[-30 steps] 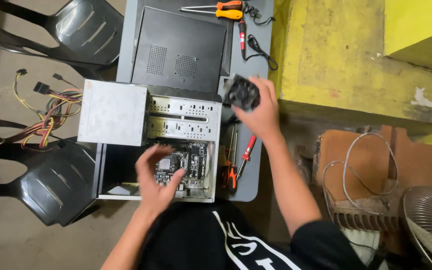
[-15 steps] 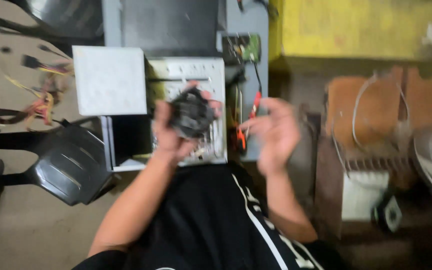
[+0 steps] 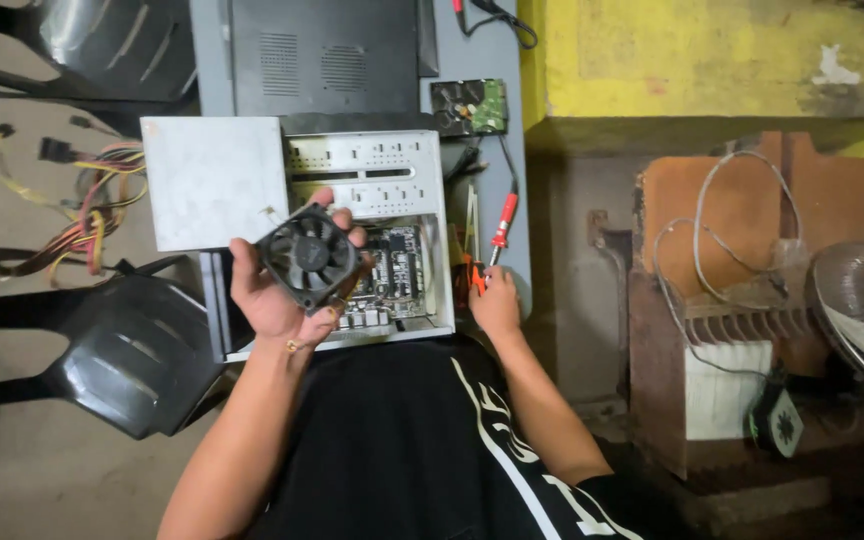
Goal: Cleaning a power supply unit with a brush and disassembling a CPU fan using a screwdriver inside a computer case.
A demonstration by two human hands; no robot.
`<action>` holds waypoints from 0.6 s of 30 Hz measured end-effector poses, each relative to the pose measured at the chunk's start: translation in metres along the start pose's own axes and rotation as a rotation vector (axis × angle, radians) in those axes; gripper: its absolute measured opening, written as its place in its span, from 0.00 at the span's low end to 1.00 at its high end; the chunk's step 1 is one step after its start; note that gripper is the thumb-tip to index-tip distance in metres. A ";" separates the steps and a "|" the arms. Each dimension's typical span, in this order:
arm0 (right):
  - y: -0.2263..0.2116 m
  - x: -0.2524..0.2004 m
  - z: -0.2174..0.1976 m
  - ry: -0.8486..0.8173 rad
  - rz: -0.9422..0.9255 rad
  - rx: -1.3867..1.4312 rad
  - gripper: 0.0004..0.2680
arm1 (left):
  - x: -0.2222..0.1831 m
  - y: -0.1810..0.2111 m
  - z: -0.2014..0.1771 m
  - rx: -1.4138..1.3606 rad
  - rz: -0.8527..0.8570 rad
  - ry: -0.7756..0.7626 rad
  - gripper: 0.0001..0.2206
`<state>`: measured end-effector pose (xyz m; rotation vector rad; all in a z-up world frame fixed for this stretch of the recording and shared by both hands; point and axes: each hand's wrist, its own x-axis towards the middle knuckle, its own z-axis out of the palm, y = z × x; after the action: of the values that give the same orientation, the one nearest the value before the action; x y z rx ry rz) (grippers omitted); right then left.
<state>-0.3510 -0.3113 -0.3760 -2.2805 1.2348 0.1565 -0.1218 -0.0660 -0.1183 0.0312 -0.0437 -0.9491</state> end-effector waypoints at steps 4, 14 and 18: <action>-0.001 0.003 0.003 0.142 -0.182 0.079 0.14 | 0.000 0.001 -0.021 0.000 0.005 -0.087 0.44; -0.003 0.001 -0.023 -0.157 0.186 0.232 0.32 | 0.004 -0.015 0.007 0.176 0.042 -0.122 0.54; -0.020 -0.009 -0.044 -0.247 0.149 0.247 0.30 | 0.006 -0.017 0.000 0.177 0.037 -0.137 0.54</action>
<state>-0.3461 -0.3179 -0.3278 -1.8965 1.2194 0.3112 -0.1317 -0.0807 -0.1189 0.1288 -0.2544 -0.9073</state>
